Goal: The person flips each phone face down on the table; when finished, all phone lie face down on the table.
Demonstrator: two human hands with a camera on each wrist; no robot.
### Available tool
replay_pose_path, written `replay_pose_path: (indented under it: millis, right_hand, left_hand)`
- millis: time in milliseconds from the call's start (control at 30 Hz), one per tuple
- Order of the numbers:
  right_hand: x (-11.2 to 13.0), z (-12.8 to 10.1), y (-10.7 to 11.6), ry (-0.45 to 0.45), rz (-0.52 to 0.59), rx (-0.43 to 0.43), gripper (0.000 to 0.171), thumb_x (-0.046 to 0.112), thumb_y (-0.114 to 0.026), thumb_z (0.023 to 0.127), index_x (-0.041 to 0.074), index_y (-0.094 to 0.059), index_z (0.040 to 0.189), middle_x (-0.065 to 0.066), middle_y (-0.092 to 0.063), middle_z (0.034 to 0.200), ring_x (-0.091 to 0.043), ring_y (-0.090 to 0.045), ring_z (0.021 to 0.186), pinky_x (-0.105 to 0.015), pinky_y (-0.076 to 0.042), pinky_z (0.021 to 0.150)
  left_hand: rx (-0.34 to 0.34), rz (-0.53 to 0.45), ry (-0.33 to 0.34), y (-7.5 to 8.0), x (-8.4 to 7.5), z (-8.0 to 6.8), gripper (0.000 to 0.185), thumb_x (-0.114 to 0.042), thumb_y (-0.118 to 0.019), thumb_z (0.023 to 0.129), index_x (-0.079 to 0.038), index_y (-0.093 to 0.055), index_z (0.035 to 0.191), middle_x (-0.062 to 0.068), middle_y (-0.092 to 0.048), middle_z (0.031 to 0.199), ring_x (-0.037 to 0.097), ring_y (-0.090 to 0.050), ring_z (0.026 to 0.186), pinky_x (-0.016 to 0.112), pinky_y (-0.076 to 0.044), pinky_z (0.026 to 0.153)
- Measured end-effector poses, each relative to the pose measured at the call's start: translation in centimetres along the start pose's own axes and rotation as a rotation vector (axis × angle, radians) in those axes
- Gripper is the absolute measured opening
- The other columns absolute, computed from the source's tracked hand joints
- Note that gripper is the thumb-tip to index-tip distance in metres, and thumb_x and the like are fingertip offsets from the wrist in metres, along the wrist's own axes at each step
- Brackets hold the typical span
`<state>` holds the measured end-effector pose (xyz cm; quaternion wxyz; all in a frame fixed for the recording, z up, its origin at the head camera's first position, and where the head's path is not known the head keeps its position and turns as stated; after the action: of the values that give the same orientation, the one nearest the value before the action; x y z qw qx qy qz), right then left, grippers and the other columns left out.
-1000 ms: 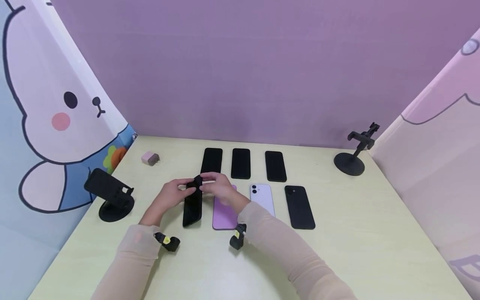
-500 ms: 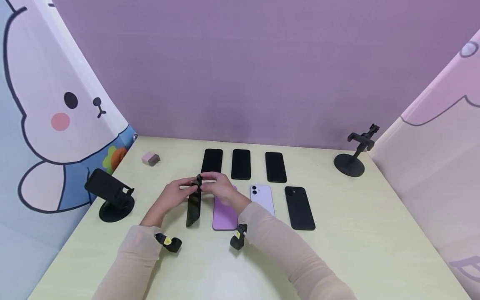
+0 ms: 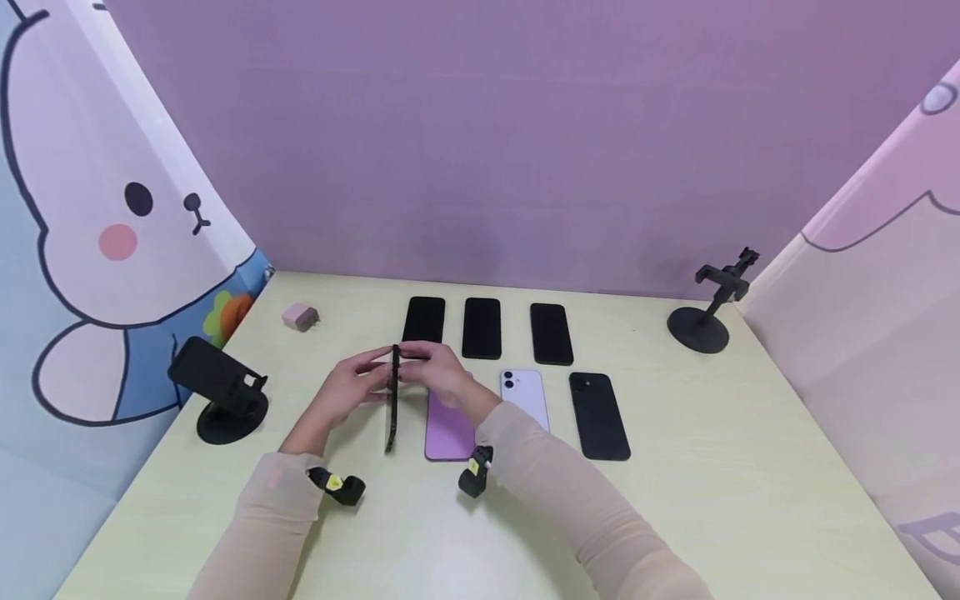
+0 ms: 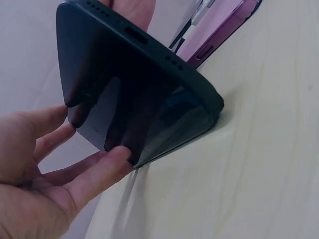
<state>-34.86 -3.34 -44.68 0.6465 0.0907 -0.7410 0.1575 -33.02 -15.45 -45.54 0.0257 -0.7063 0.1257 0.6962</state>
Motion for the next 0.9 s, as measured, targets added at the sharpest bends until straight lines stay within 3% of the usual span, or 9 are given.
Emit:
replay_pose_path:
  millis: [333, 567, 900]
  right_hand:
    - [-0.1, 0.0, -0.5, -0.009, -0.015, 0.006, 0.047, -0.017, -0.06, 0.087, -0.008, -0.053, 0.132, -0.017, -0.057, 0.126, -0.028, -0.064, 0.101, -0.035, -0.054, 0.082]
    - [-0.3, 0.1, -0.9, -0.023, -0.006, 0.022, 0.049, -0.018, -0.058, 0.088, -0.009, -0.049, 0.135, -0.018, -0.056, 0.125, -0.032, -0.061, 0.108, -0.037, -0.053, 0.085]
    - [-0.5, 0.3, -1.5, -0.031, -0.037, 0.031, 0.05, -0.017, -0.059, 0.087, -0.009, -0.049, 0.135, -0.019, -0.057, 0.121, -0.032, -0.063, 0.106, -0.035, -0.054, 0.083]
  left_hand:
    - [-0.063, -0.02, 0.033, 0.5, -0.2, -0.2, 0.044, -0.005, -0.051, 0.101, 0.005, -0.042, 0.143, 0.035, -0.052, 0.127, 0.025, -0.065, 0.097, 0.039, -0.053, 0.083]
    - [-0.069, -0.066, 0.034, 0.5, -0.3, -0.2, 0.046, -0.007, -0.055, 0.1, 0.007, -0.043, 0.142, 0.034, -0.051, 0.126, 0.019, -0.065, 0.096, 0.037, -0.053, 0.084]
    - [-0.076, -0.03, 0.003, 0.8, -0.9, -0.4, 0.049, -0.003, -0.058, 0.097, 0.009, -0.041, 0.142, 0.036, -0.048, 0.129, 0.027, -0.063, 0.102, 0.035, -0.054, 0.082]
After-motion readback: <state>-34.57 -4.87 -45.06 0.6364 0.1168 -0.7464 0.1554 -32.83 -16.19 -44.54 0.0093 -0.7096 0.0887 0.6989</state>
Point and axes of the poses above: each hand's wrist, its own z-axis towards the middle knuckle, its own y-axis out of the back of the hand, x = y × z, the point moved 10 cm from there along z, towards the middle knuckle
